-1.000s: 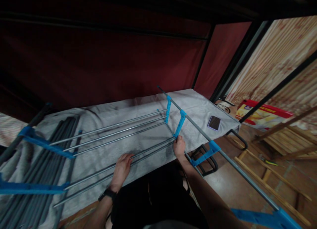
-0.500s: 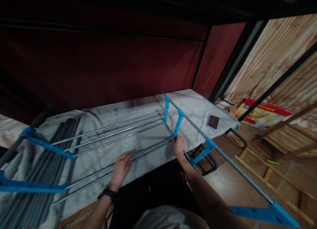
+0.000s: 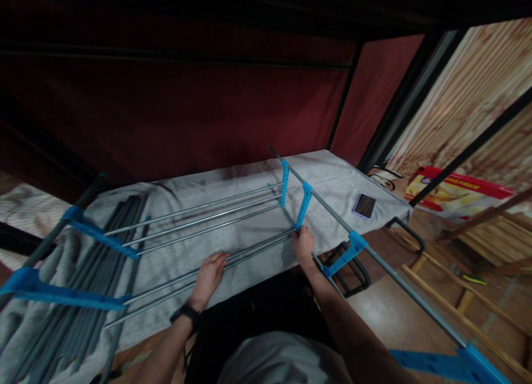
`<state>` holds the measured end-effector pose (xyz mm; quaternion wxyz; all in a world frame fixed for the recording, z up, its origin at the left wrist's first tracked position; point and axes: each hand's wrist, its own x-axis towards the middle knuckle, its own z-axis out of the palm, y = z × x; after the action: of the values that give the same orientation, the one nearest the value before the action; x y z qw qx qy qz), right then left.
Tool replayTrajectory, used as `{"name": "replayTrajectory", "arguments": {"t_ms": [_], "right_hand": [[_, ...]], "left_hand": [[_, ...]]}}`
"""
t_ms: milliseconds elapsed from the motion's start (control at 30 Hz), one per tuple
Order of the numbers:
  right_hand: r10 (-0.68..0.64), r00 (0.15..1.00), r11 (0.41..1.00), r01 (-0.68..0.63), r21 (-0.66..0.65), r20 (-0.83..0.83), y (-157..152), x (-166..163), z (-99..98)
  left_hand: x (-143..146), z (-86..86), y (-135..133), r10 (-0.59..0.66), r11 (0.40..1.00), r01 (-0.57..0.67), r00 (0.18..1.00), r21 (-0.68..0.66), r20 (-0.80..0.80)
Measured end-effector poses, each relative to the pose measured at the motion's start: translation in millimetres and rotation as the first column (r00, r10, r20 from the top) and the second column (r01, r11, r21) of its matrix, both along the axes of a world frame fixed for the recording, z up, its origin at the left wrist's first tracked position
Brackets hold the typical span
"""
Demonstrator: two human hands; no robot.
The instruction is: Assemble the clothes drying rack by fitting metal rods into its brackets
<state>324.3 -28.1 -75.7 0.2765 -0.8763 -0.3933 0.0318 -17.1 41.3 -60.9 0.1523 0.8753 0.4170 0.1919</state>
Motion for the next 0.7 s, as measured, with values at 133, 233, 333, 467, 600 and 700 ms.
{"name": "replayTrajectory", "arguments": {"t_ms": [133, 233, 333, 467, 600, 700], "right_hand": [[-0.004, 1.000, 1.000, 0.004, -0.014, 0.022, -1, 0, -0.5], [-0.006, 0.999, 1.000, 0.007, -0.021, 0.037, -1, 1, -1.3], [0.001, 0.999, 1.000, 0.000, -0.012, 0.051, -1, 2, -1.8], [0.001, 0.998, 1.000, 0.000, -0.016, 0.061, -1, 2, -1.9], [-0.001, 0.998, 1.000, 0.002, -0.016, 0.068, -2, 1, -1.6], [0.004, 0.998, 1.000, -0.003, -0.013, 0.065, -2, 0, -0.9]], "left_hand": [[-2, -5.0, 1, -0.007, 1.000, 0.007, 1.000, 0.029, -0.007], [-4, -9.9, 4, -0.031, 0.998, 0.032, 0.999, 0.054, -0.004], [-4, -11.9, 5, -0.040, 0.996, 0.040, 0.999, 0.084, 0.004], [-3, -8.8, 5, -0.063, 0.995, 0.062, 0.998, 0.083, 0.008], [-4, -4.7, 4, -0.085, 0.994, 0.084, 0.996, 0.074, 0.013], [-4, -4.6, 5, -0.081, 0.993, 0.080, 0.997, 0.090, 0.007]]}}
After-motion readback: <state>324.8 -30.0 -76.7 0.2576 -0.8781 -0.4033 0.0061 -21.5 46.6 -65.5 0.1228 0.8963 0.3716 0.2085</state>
